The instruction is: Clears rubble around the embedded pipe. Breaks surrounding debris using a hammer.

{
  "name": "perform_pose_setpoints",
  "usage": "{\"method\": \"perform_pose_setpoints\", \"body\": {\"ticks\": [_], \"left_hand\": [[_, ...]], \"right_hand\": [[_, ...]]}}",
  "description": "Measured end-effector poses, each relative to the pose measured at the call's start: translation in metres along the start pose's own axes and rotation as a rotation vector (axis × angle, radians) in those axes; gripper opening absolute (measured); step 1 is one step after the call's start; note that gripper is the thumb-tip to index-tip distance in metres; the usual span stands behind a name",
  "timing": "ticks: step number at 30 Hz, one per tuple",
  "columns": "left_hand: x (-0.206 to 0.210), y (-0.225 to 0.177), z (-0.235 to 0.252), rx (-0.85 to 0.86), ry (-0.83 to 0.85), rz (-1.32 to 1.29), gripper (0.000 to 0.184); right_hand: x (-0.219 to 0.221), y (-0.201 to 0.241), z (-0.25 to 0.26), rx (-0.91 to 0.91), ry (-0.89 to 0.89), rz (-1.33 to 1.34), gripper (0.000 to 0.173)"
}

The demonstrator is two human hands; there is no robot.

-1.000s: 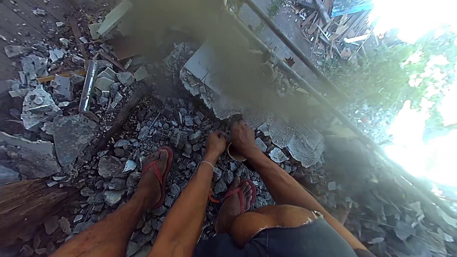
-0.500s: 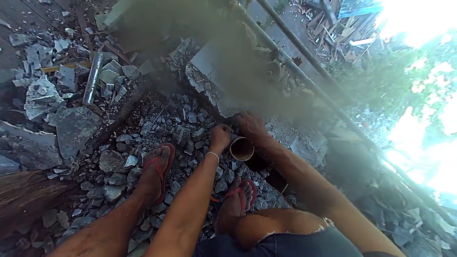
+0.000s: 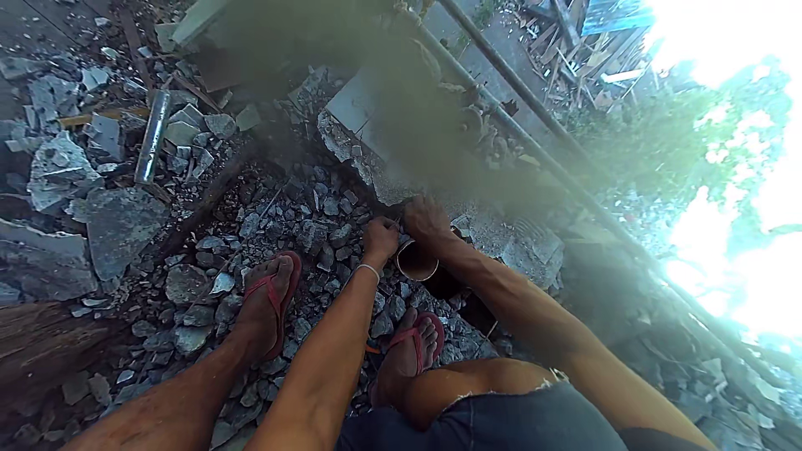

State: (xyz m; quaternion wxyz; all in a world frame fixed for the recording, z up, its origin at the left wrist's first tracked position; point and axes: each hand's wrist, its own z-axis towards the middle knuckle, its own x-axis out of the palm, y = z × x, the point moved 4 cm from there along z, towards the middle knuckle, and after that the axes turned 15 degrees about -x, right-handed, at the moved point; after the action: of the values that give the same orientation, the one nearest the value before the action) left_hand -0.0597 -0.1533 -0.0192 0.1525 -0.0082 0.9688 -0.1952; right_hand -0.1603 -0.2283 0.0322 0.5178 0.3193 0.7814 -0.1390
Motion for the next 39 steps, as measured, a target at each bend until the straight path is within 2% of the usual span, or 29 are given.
{"method": "perform_pose_setpoints", "body": {"ticks": [6, 13, 16, 20, 25, 28, 31, 34, 36, 39], "left_hand": [[0.000, 0.002, 0.006, 0.046, 0.055, -0.072, 0.020], [0.001, 0.005, 0.005, 0.070, 0.075, -0.138, 0.018], [-0.005, 0.000, 0.004, 0.057, 0.100, -0.115, 0.020], [-0.004, -0.001, 0.005, 0.011, 0.141, -0.111, 0.022], [-0.005, -0.004, 0.007, 0.002, 0.141, 0.000, 0.028], [-0.008, -0.006, 0.004, -0.001, 0.140, 0.126, 0.031], [-0.008, -0.011, 0.001, 0.005, 0.113, 0.219, 0.030], [-0.007, -0.009, -0.001, -0.002, 0.091, 0.200, 0.032], [-0.007, -0.008, 0.000, -0.008, 0.100, 0.162, 0.031], [-0.007, -0.005, 0.002, -0.009, 0.136, 0.096, 0.032]], "right_hand": [[-0.006, 0.015, 0.002, 0.173, 0.080, 0.110, 0.020], [0.013, 0.028, -0.003, 0.257, 0.167, 0.215, 0.029], [0.007, 0.015, -0.001, 0.225, 0.181, 0.276, 0.028], [-0.005, -0.005, -0.007, 0.202, 0.156, 0.221, 0.023], [-0.014, -0.018, -0.003, 0.064, 0.091, 0.159, 0.013], [-0.016, -0.021, 0.004, 0.022, 0.141, 0.145, 0.013], [-0.019, -0.022, 0.015, -0.030, 0.269, 0.112, 0.019], [-0.004, -0.019, 0.022, -0.093, 0.250, 0.023, 0.018], [-0.002, -0.017, 0.019, -0.093, 0.206, 0.048, 0.010], [-0.002, -0.018, 0.021, -0.073, 0.263, 0.127, 0.011]]}}
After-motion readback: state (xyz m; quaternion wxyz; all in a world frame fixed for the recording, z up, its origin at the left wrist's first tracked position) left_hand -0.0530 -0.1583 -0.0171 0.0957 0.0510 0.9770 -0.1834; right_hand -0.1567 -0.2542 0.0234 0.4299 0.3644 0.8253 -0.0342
